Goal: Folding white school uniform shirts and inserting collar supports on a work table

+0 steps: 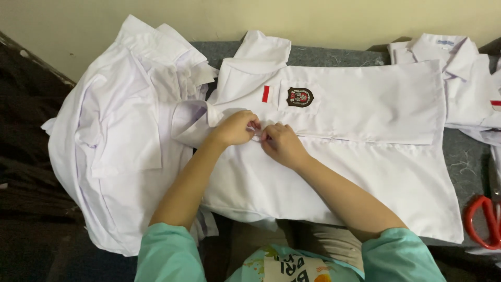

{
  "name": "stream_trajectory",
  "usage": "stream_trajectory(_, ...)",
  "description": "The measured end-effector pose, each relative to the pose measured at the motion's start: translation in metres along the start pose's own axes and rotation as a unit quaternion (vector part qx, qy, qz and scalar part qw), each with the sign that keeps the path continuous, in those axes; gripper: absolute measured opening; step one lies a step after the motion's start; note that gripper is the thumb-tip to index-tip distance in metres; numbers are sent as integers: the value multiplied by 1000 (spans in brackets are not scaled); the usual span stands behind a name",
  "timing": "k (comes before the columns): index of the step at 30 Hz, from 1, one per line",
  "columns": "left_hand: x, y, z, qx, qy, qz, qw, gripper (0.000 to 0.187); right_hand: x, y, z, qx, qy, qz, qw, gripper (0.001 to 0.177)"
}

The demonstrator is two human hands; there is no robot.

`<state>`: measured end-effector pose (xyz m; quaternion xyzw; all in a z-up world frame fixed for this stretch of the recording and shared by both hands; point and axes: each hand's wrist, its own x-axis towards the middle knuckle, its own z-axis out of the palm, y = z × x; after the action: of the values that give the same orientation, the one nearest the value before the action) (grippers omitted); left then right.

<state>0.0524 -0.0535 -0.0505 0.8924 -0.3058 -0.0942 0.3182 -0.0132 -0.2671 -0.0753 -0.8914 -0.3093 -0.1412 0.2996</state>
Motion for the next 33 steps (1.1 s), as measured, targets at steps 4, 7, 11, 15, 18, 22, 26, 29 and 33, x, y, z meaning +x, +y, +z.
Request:
stream_trajectory(4, 3, 22, -9, -6, -2, 27, 1000, 23, 1, -16, -11, 26, -11, -2, 1000, 14)
stream_trajectory(7, 11, 18, -4, 39, -16, 60, 997, 26, 0, -11, -12, 31, -11, -2, 999, 22)
stream_trajectory(11, 9, 25, -4, 75, -26, 33, 996, 19, 0, -7, -15, 29, -25, -11, 999, 15)
stream_trajectory(15, 7, 30, -3, 122, -23, -10, 992, 12, 0, -10, -19, 29, -18, -14, 999, 14)
stream_trajectory(18, 8, 32, -3, 76, -5, -13, 997, 16, -1, -6, -16, 31, -11, 0, 999, 13)
stream_trajectory(22, 12, 25, 0, 20, 21, -19, 999, 18, -3, 3, -7, 3, 13, 21, 1000, 13)
stream_trajectory(26, 18, 4, 12, -115, 61, -30, 991, 14, 1, -7, -19, 11, 34, 37, 999, 14)
stream_trajectory(29, 7, 13, 3, -203, 27, -48, 978, 20, 0, 2, -14, 22, 18, 57, 998, 16)
stream_trajectory(33, 0, 23, -7, -267, -6, -51, 962, 32, 3, 8, -13, 57, -8, 89, 994, 14)
